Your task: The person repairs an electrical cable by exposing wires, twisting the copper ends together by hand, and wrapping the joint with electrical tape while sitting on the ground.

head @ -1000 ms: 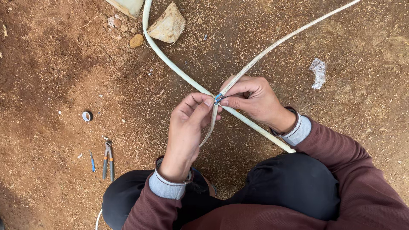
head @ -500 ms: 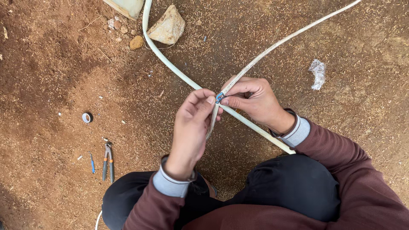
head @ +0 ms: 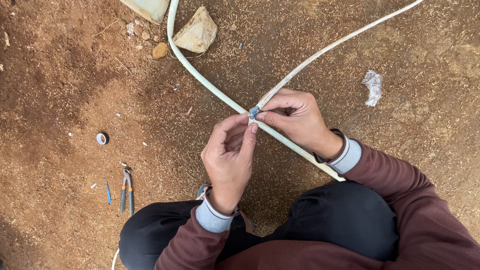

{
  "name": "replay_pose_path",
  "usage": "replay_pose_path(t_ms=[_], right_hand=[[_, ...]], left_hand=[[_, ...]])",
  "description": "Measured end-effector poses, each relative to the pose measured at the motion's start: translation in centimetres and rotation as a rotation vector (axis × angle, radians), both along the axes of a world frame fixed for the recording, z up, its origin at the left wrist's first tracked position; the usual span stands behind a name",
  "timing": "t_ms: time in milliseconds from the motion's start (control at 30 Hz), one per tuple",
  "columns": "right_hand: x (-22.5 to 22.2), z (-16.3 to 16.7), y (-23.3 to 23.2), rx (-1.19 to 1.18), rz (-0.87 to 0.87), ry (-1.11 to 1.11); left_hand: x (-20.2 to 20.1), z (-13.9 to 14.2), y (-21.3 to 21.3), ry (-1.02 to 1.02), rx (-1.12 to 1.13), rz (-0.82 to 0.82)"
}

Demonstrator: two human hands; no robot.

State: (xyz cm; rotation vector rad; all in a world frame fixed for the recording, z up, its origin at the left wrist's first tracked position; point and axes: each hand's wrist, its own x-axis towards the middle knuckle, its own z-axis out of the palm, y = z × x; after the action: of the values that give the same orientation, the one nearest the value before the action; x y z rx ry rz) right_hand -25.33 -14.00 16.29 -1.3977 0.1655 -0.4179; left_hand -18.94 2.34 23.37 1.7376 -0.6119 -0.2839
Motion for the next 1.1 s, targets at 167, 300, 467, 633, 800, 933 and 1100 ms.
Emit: replay_pose_path(t_ms=[167,300,467,633,800,933,1100], right_hand=[[0.1,0.0,0.0,-0.048,-0.024,0.036],[0.3,0.1,0.1,-0.037,-0.034,0.034],[0.4,0.2,0.2,-0.072,-0.038,0.033],[0.5,0.2,0.1,-0.100,-0.042,0.039],[0.6,0.2,0.1,-0.152,-0.047,0.029],[0.7,0.2,0.2,-0.182,-0.065,0.033],[0.8,0.4,0.3,-0.201,-0.068,0.059]], left_hand=[[0.1,0.6,-0.3,-0.068,0.042,0.011],[0.4,1.2,-0.6,-0.077,0.078,0.016],[0.8,2.1,-0.7,-0.151,0.178,-0.002],[1.1,2.8,-0.8,-0.158,0.254,-0.022],[1.4,2.9,-1.1,-0.044,0.321,-0.035],[2.0,2.7,-1.0,0.065,0.296,-0.066],[2.5,2.2,-0.8,0.086,0.275,-0.111]])
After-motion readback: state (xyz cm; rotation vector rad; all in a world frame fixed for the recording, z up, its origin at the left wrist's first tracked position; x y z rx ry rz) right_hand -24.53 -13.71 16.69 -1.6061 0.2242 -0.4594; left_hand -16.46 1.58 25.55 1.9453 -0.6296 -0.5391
